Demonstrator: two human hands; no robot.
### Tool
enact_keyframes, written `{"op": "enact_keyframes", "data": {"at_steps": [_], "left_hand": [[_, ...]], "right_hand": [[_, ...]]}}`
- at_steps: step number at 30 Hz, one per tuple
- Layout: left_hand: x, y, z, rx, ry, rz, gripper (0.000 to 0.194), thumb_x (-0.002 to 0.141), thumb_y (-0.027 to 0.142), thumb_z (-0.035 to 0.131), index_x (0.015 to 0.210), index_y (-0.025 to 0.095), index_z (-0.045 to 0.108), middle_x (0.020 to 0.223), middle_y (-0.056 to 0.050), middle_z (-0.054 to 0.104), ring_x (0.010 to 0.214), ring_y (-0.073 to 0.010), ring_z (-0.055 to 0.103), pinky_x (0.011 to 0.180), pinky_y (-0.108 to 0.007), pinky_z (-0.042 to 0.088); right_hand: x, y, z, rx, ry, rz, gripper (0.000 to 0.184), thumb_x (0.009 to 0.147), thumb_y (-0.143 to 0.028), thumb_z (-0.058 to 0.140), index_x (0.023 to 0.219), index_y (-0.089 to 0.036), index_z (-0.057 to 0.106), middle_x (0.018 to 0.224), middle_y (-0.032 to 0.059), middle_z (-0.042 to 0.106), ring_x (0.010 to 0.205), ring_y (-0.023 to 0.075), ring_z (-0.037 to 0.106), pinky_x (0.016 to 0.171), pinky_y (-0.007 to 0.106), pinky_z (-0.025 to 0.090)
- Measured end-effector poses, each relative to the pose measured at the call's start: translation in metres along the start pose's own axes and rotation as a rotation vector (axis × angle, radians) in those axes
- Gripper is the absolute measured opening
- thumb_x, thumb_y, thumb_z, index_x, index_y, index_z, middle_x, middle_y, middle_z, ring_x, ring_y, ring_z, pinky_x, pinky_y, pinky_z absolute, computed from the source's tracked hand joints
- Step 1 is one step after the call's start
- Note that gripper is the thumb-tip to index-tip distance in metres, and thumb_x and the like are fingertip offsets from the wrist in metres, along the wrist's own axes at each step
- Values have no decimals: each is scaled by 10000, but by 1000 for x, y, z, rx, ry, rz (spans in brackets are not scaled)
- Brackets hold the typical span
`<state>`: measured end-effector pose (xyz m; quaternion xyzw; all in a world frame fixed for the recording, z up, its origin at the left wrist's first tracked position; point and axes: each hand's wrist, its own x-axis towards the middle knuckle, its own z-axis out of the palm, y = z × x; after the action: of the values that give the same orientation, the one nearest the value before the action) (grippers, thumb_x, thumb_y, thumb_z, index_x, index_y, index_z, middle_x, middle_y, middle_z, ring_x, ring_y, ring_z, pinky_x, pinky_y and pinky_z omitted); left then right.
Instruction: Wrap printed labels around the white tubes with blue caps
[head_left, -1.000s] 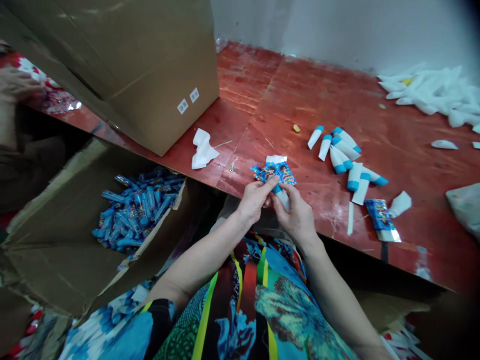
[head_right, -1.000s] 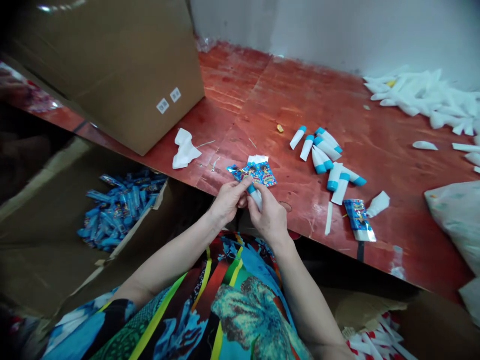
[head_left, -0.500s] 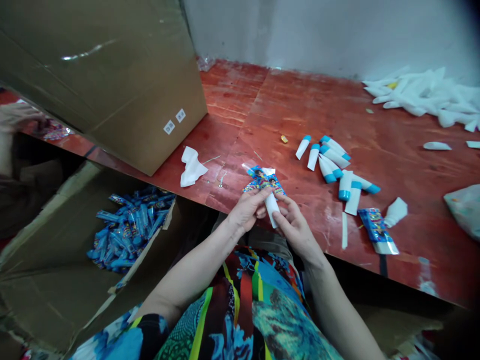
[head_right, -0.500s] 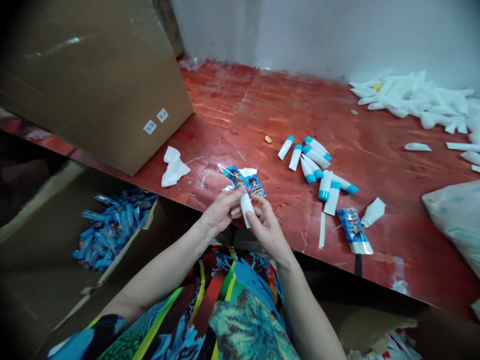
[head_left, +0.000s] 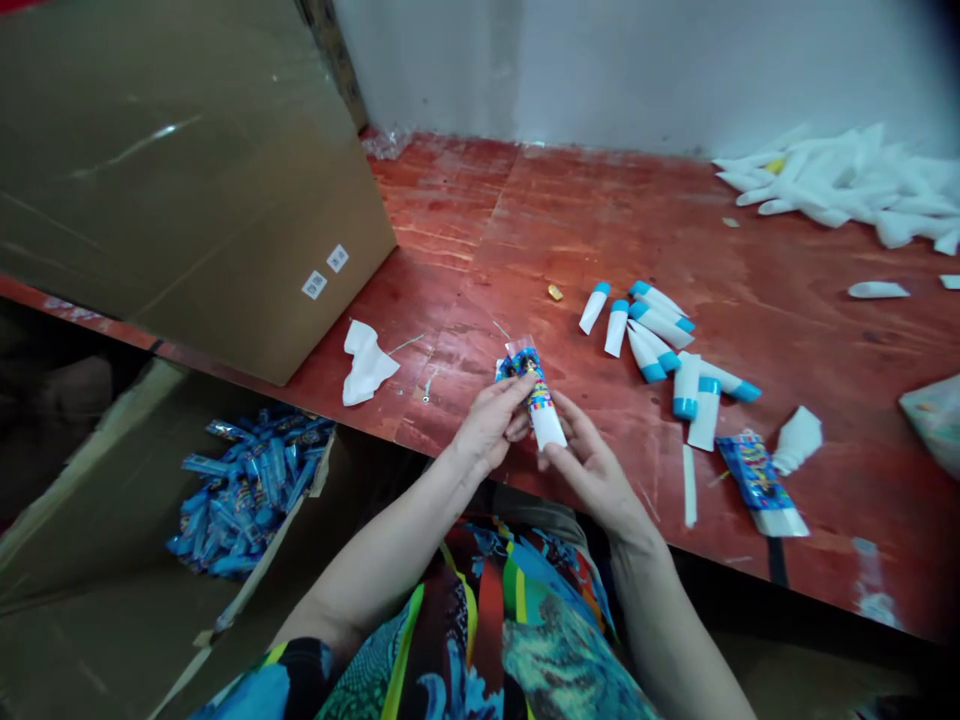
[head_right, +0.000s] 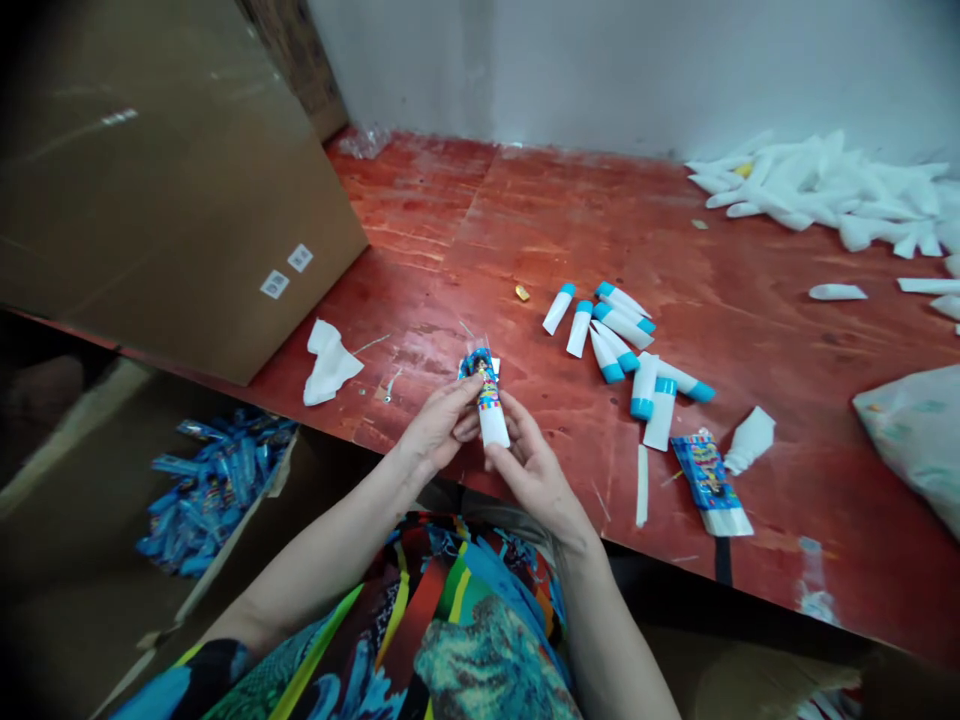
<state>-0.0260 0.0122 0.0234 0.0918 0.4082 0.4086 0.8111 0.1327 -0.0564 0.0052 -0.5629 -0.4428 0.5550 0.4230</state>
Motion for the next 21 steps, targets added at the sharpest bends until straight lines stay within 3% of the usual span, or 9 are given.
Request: {"op": "enact_keyframes", "data": {"at_steps": [2, 4, 8, 10, 14, 21], "left_hand": [[4, 2, 3, 4, 10, -28, 358, 1050, 352, 858, 811, 187, 649, 541, 76, 459, 432, -26, 241, 466, -221, 193], [4, 0, 4, -3, 7, -48, 375, 1041, 368, 868, 796, 190, 647, 532, 73, 460, 425, -27, 236, 456, -221, 196], [3, -11, 4, 3, -19, -56, 426, 982, 415, 923, 781, 204, 611, 513, 76, 466, 407, -30, 267, 445, -217, 235], [3, -16, 3, 20, -37, -50, 410, 933, 406, 957, 807, 208, 621, 499, 79, 487, 402, -33, 293, 452, -208, 279], [5, -18, 1, 24, -21, -51, 388, 863, 397, 984, 832, 206, 648, 481, 91, 491, 389, -40, 322, 450, -202, 322], [7, -10, 3, 84, 45, -113, 321, 808, 299, 966, 848, 186, 668, 551, 60, 591, 368, -35, 343, 420, -204, 190]], "right_hand": [[-3, 0, -4, 42, -46, 15, 737, 955, -544, 936, 1609, -351, 659, 1346, 63, 864, 841, 223, 809, 831, 434, 754], [-3, 2, -9, 66, -45, 40, 717, 920, -526, 976, 1553, -347, 691, 1167, 33, 890, 861, 245, 839, 883, 453, 762], [4, 10, -13, 44, 54, 82, 581, 869, -552, 1018, 1338, -332, 754, 983, 16, 882, 843, 288, 864, 875, 499, 771], [7, 13, -13, 29, 96, 102, 485, 869, -564, 1019, 1190, -327, 742, 964, 17, 878, 810, 293, 864, 847, 508, 774], [13, 15, -10, 25, 142, 111, 511, 840, -575, 1036, 1087, -318, 670, 885, -8, 858, 695, 265, 829, 756, 481, 761], [20, 16, 0, 17, 224, 134, 667, 689, -631, 1099, 986, -321, 590, 713, -50, 778, 544, 231, 726, 566, 391, 637]]}}
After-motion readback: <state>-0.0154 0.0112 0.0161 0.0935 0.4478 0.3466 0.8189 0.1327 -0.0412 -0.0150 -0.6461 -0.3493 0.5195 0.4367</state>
